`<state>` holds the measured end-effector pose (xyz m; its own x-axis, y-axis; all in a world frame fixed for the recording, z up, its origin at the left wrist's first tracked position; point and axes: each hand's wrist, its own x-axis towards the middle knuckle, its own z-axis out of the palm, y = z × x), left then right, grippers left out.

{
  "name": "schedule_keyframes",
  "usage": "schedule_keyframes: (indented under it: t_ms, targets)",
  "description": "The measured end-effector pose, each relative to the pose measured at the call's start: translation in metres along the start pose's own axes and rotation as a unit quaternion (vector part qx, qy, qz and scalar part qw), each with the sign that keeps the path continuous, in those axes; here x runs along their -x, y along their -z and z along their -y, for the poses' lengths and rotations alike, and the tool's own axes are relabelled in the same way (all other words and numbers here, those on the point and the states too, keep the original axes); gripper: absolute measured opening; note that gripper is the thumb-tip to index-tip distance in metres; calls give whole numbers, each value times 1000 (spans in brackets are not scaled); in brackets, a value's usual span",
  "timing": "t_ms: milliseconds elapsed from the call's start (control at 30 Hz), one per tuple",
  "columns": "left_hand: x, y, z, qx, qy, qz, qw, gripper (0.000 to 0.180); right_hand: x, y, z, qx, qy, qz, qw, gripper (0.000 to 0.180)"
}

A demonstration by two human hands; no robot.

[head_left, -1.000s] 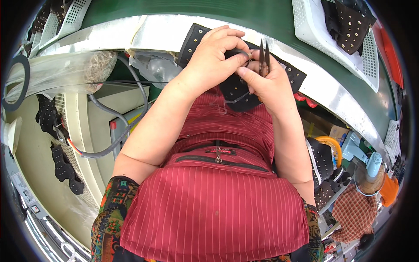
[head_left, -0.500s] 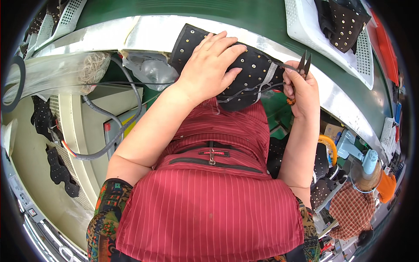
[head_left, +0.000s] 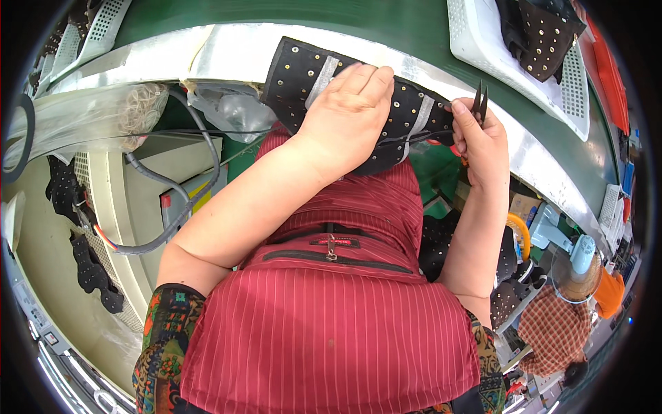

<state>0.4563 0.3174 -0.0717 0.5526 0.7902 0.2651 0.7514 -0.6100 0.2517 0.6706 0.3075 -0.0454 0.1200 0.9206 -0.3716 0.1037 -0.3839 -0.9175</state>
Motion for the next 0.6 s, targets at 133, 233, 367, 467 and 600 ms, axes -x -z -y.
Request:
schedule_keyframes:
  t_ms: [133,233,367,467,600]
  targets:
    - [0,0,-1,18,-17,-22,999,46,1,2,6,85,43,-24,995,16]
    - [3,0,2,31,-39,-38,998,47,2,0,11,105,55,-31,992,14]
    - [2,1,1,30,-37,-26,999,49,1,-3,4,148,113,-45,981,13]
    - [1,2,-1,26,-29,-25,999,50,3,-5,4,192,172,-62,964,12]
    - [-2,2,-6,16,-16,-29,999,50,-1,-6,0,256,248,-88,930,12]
